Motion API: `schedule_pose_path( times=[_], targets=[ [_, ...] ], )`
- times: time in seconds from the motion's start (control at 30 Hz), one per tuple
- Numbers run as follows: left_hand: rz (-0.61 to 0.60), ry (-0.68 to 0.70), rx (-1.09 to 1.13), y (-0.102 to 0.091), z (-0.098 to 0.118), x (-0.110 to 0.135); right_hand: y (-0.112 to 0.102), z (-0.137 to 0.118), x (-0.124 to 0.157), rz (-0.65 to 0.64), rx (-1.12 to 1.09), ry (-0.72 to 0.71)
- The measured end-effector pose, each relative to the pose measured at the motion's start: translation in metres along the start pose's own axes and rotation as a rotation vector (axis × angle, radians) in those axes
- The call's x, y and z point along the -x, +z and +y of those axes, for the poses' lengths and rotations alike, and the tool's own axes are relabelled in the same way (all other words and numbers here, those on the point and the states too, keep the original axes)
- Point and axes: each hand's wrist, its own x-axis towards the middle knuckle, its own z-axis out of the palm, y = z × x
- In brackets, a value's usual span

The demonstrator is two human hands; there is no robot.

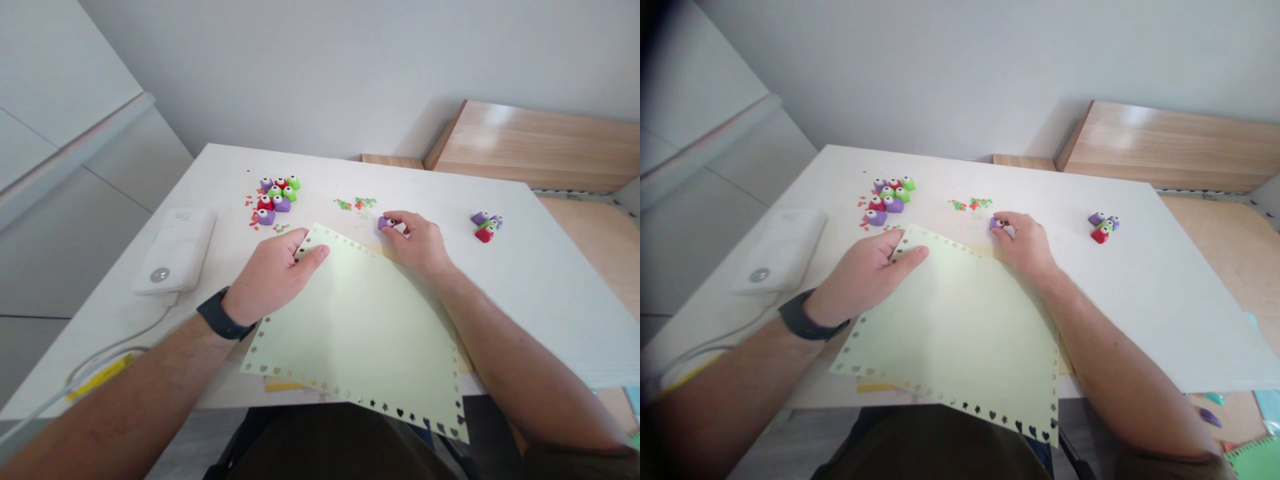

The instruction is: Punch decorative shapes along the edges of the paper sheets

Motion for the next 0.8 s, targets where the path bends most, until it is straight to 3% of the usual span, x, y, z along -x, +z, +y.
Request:
schedule_pose_path(
  times=[0.33, 0.43, 0.53, 0.7, 0.8],
  targets=[
    [-0.029, -0.003, -0.043, 0.0023, -0.0050, 0.0007, 0.0017, 0.0014, -0.0014, 0.003, 0.044, -0.041],
    [-0.025, 0.000, -0.041, 0.0015, -0.0037, 0.0008, 0.0013, 0.0011, -0.0012, 0.070, 0.041, -0.038],
    [-0.013, 0.007, -0.040, 0.0008, -0.0020, 0.0006, -0.0004, -0.0003, -0.0009, 0.004, 0.041, -0.043],
    [-0.001, -0.001, -0.043, 0.0012, -0.0015, 0.0001, -0.0062, -0.0046, -0.0009, 0.142, -0.031, 0.008],
    [-0.009, -0.005, -0.039, 0.0014, -0.0015, -0.0001, -0.0064, -0.0058, -0.0008, 0.109, -0.078, 0.065]
  ],
)
